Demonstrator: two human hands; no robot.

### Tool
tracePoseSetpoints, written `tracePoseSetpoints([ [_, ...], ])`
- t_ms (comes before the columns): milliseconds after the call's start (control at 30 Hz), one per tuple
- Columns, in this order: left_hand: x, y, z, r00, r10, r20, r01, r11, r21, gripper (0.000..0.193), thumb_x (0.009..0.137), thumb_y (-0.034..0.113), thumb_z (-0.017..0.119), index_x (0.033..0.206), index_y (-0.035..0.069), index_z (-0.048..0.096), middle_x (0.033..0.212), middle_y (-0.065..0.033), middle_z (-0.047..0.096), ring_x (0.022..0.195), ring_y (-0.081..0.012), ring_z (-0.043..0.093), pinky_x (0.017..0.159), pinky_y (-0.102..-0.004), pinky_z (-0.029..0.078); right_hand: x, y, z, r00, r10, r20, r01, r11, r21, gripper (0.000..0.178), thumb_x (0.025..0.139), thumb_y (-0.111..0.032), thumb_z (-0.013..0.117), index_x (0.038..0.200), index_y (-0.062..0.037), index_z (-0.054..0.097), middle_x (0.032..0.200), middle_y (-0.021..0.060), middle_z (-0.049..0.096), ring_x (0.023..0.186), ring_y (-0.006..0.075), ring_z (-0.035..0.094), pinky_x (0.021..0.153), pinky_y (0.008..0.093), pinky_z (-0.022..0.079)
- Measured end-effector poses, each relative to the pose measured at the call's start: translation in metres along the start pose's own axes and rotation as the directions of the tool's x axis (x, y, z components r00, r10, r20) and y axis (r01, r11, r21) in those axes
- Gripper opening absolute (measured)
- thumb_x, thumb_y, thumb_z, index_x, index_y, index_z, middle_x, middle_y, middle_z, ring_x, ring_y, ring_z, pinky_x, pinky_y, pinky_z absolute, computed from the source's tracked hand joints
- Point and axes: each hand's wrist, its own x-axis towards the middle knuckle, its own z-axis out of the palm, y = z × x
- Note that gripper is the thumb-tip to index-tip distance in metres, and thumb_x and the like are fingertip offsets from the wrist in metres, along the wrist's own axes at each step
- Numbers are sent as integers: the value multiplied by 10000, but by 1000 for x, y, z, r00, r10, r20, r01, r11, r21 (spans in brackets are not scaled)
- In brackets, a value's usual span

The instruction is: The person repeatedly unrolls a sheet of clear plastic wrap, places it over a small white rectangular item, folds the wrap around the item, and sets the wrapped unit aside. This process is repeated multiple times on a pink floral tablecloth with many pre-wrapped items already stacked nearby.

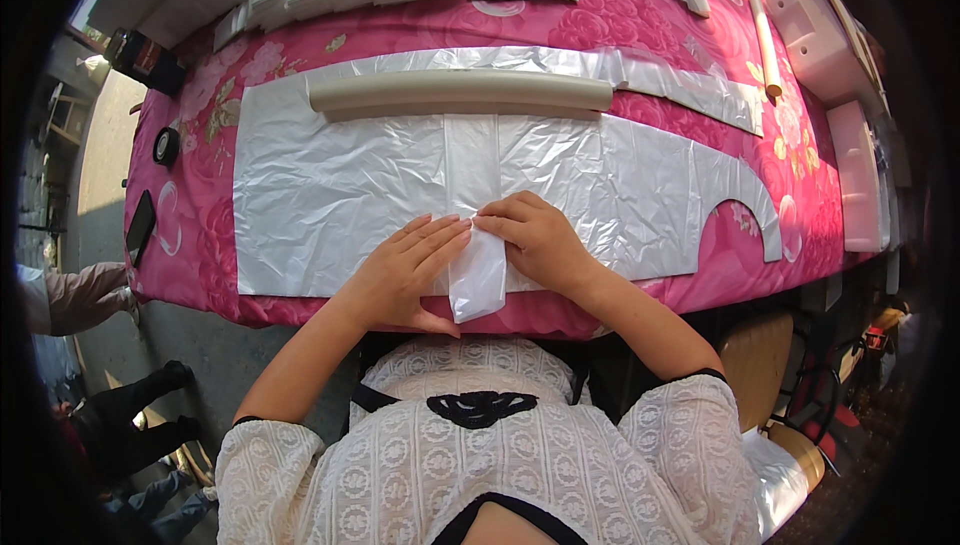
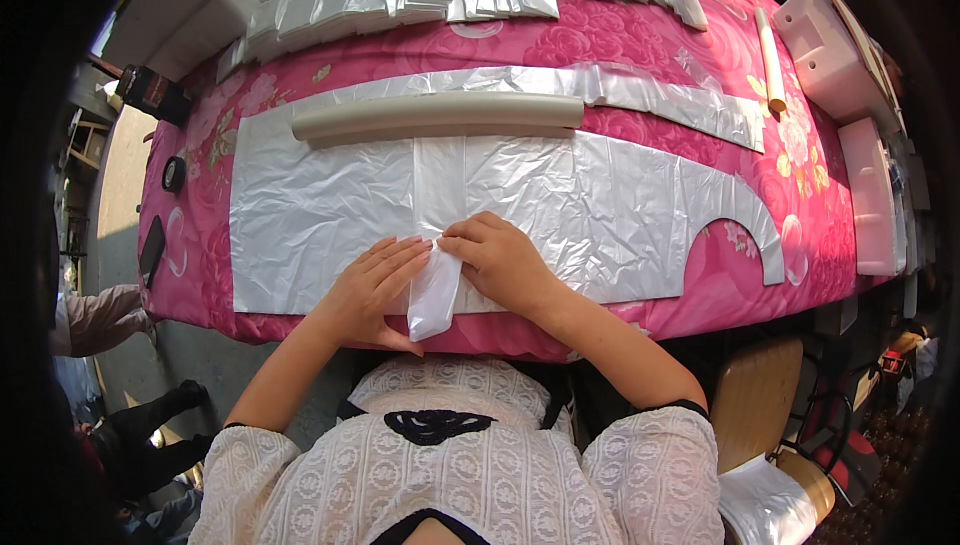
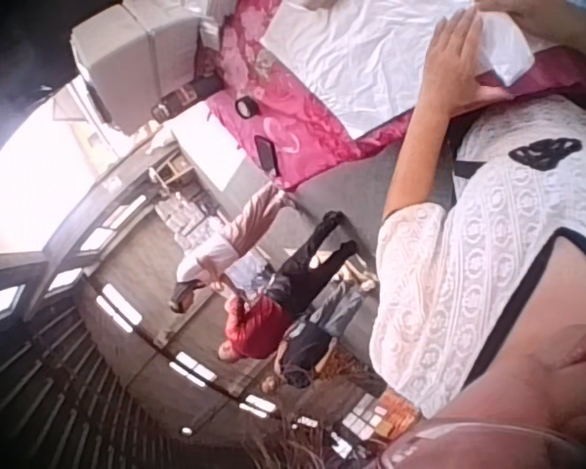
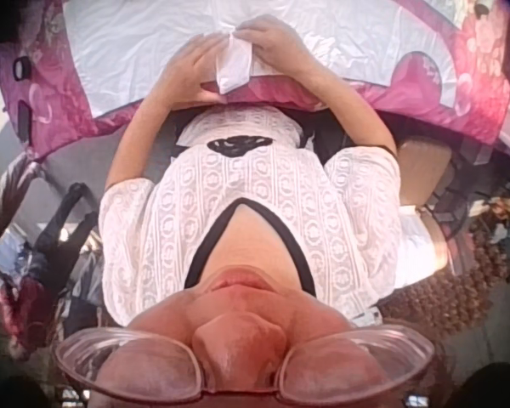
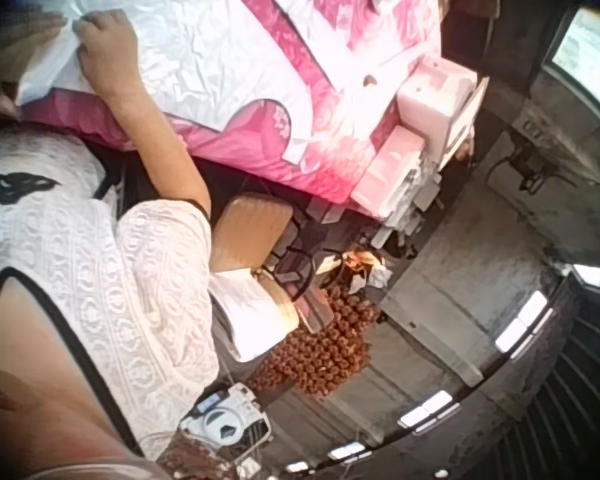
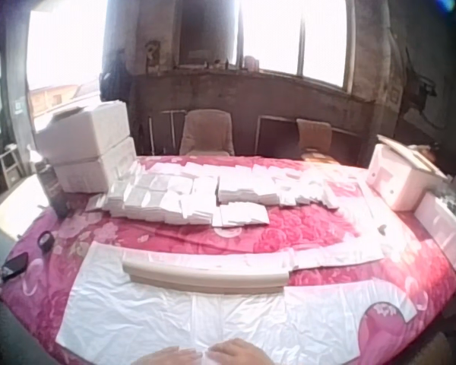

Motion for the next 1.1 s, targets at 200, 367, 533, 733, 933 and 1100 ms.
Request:
tracePoseSetpoints([
  [200,-4,-24,30,984,-79,-158,89,994,58,446,730,148,628,1141,2,540,1046,-147,606,969,-297,576,851,-395,444,3,-2,-3,999,47,-4,-47,999,12,269,677,-19,641,943,-61,642,932,52,625,867,236,570,764,330,483],
  [367,17,-20,27,858,-488,-159,431,853,-294,334,830,106,566,1138,-20,537,881,-151,630,734,-309,599,726,-383,475,14,2,-12,906,414,85,-423,881,212,141,768,-105,612,863,-16,666,755,75,651,682,210,607,642,307,485],
  [533,32,-16,25,785,-530,-321,441,842,-312,509,834,116,565,1281,-45,381,1180,-190,511,1023,-311,540,853,-379,445,47,14,-24,635,687,354,-773,576,266,218,784,-188,629,730,22,652,573,64,610,517,103,574,513,242,447],
  [733,23,-6,50,930,-365,-44,365,903,228,691,833,270,544,1370,-41,241,1429,-199,256,1335,-328,240,1080,-434,197,53,19,-24,581,709,400,-814,503,289,213,756,-191,651,733,18,623,589,69,621,510,131,590,525,268,464],
  [933,22,-7,54,924,-374,-81,382,891,247,707,816,298,557,1357,-50,263,1422,-200,270,1328,-307,257,1077,-432,192,39,-9,-19,817,576,31,-574,817,-63,406,717,-199,707,1052,-18,565,928,121,627,848,213,605,740,333,475],
  [1100,35,-13,44,938,-301,-173,337,911,237,646,723,180,629,1271,-64,387,1272,-206,450,1158,-319,454,964,-408,346,30,30,-5,995,-82,58,97,926,-364,526,725,-196,687,1198,-46,512,1287,111,470,1223,248,408,999,369,361],
])
